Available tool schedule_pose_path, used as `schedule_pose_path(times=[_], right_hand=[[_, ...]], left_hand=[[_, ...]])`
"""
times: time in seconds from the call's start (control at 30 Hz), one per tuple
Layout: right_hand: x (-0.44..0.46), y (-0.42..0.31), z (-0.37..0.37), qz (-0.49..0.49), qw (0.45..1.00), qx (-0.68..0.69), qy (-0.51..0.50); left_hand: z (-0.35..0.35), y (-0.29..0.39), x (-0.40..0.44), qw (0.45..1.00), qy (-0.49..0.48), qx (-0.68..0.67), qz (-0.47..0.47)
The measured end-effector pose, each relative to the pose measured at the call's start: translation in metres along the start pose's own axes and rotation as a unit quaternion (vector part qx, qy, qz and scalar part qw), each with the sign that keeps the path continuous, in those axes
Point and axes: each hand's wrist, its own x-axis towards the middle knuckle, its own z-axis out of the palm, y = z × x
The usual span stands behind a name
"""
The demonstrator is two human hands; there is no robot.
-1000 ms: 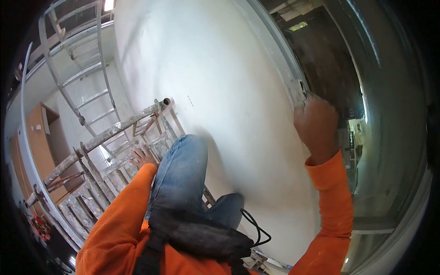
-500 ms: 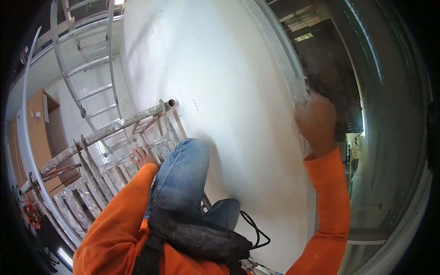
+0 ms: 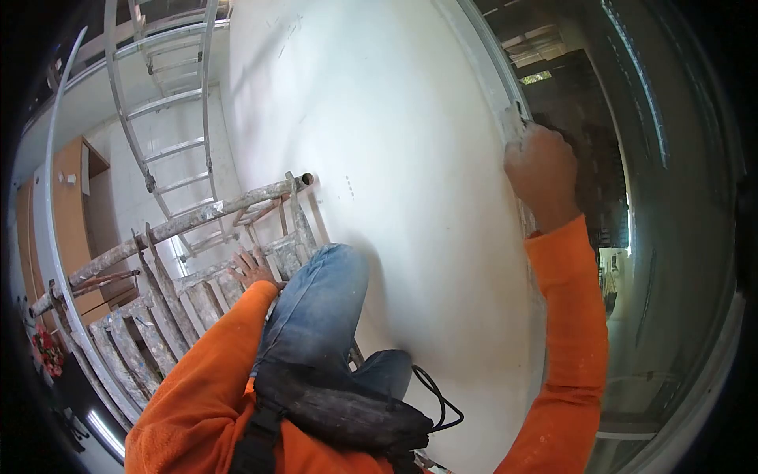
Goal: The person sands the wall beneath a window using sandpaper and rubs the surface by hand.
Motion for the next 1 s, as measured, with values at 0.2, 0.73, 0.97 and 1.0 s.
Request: schedule_pose_path(times=[0.2, 0.73, 0.97, 1.0], right_hand=[[0.026, -0.007, -0.003, -0.023, 1.0, 0.014, 0.004], [0.081, -0.017, 0.002, -0.059, 0.998, 0.022, 0.004], [0.109, -0.019, -0.001, -0.042, 0.999, 0.025, 0.014], [0.113, -0.024, -0.002, -0.038, 0.999, 0.034, 0.012]], left_hand=[[-0.017, 0.0, -0.007, 1.0, -0.025, -0.003, -0.003], [-0.018, -0.002, -0.006, 0.999, -0.043, 0.02, 0.005], [-0.012, -0.003, -0.002, 0.999, -0.03, -0.011, 0.017], [-0.014, -0.004, -0.004, 0.999, -0.021, -0.022, 0.02]])
